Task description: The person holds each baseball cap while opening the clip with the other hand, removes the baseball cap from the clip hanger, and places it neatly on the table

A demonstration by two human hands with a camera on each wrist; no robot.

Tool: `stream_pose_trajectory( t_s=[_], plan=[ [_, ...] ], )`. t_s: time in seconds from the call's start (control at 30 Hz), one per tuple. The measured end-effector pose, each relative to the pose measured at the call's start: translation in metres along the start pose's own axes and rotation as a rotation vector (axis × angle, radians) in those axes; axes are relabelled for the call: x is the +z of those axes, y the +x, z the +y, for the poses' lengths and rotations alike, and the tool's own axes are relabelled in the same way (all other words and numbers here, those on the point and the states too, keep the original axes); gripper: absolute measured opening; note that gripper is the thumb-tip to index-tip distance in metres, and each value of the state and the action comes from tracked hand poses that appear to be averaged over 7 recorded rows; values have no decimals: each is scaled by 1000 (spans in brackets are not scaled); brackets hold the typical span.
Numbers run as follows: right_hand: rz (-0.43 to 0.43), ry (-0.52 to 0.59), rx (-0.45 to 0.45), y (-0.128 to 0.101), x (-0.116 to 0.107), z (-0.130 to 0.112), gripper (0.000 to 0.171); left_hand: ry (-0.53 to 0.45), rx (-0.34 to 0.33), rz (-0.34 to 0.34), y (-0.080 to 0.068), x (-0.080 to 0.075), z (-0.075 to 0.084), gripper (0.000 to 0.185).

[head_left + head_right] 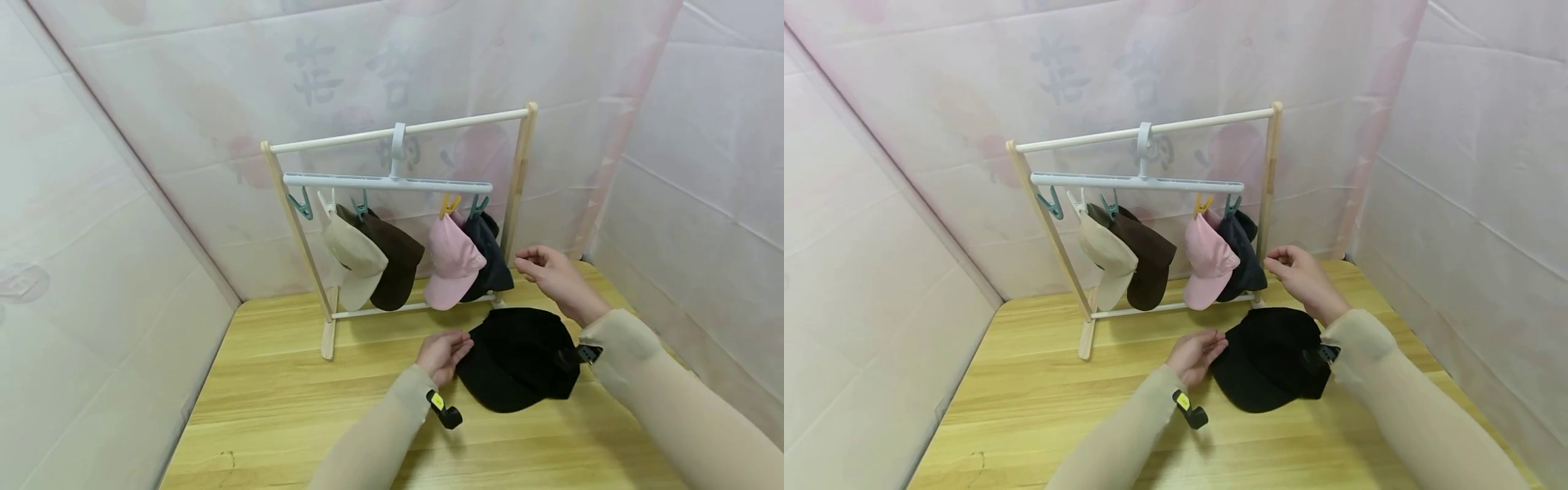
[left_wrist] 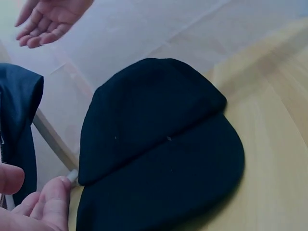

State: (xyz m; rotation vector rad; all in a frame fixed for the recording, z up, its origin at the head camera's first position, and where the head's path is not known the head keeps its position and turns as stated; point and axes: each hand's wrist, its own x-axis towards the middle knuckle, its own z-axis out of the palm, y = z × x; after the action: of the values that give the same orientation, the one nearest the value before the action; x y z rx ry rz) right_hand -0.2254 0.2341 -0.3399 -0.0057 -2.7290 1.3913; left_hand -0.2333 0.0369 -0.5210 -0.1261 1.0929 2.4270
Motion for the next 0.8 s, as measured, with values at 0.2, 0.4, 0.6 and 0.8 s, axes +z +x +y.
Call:
stream_pose_trajectory(
  t_s=[0.2,0.4,0.6,0.8],
  plan=[
    [52,-18,-10,23,6,-25,56,-55,-25,51,12,16,4,39],
    [60,-13,9,45,6,-47,65,-63,-35,61,21,24,9,38],
    [77,-16,67,71,11,-69,71,-89,-19,67,29,30,10,38],
    [106,27,89,84,21,-81,72,-129,-7,72,35,38,7,35]
  ],
)
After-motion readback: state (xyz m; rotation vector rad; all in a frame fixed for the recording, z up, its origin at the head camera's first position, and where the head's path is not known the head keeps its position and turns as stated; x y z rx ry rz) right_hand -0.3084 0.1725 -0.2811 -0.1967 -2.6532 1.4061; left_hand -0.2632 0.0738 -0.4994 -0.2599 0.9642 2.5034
